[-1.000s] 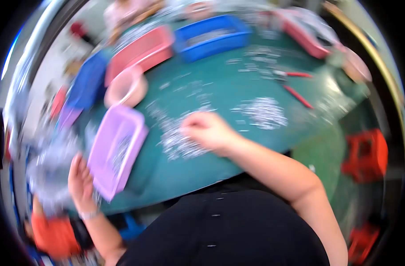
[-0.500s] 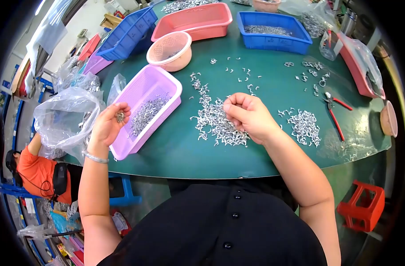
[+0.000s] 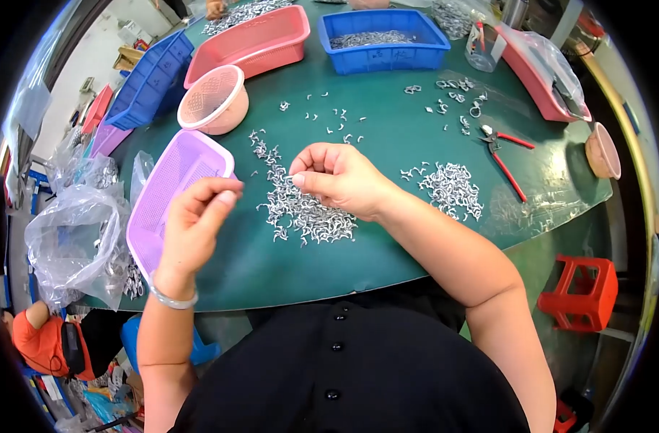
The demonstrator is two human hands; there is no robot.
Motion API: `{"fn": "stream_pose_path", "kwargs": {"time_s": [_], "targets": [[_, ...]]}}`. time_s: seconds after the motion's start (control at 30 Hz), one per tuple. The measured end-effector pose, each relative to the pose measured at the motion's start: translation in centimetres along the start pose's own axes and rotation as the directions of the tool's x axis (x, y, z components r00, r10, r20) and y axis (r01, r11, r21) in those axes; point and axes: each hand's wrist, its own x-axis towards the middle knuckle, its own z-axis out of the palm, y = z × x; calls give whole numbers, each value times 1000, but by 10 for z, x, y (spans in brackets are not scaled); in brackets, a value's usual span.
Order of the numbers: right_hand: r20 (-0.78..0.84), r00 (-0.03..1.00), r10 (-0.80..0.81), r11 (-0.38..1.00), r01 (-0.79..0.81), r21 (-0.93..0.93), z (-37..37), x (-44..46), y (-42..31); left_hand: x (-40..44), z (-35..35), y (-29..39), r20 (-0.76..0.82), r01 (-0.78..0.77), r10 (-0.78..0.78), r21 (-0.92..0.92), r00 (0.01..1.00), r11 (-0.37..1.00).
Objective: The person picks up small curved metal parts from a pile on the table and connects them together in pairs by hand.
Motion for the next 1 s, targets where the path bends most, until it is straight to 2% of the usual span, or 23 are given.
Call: {"fn": "stream_pose_path", "kwargs": {"time_s": [0.13, 0.33, 0.4, 0.5, 0.6, 0.83, 1.0], "targets": [[-7, 1000, -31, 1000, 31, -7, -4, -3, 2, 17, 30, -3, 134, 139, -113, -206, 985, 969], [-52, 993, -105, 985, 96, -146, -2, -3, 9, 32, 53, -24, 212, 187, -110, -387, 971, 903], [-68, 992, -107, 985, 96, -145, -1, -3, 10, 36, 55, -31, 272, 274, -147, -520, 951, 809], [-84, 996, 8, 1000, -11, -28, -6, -5, 6, 40, 56, -44, 351, 369, -156, -700, 923, 611], [-119, 992, 47, 998, -51, -32, -12, -2, 12, 40, 57, -51, 401, 396, -109, -758, 910, 518], [-53, 998, 29, 997, -25, 71, -18, 1, 15, 39, 54, -60, 431, 404, -54, -786, 901, 468], [-30, 997, -73, 997, 74, 7, -16, 0, 15, 38, 53, -57, 390, 385, -91, -794, 916, 471]]}}
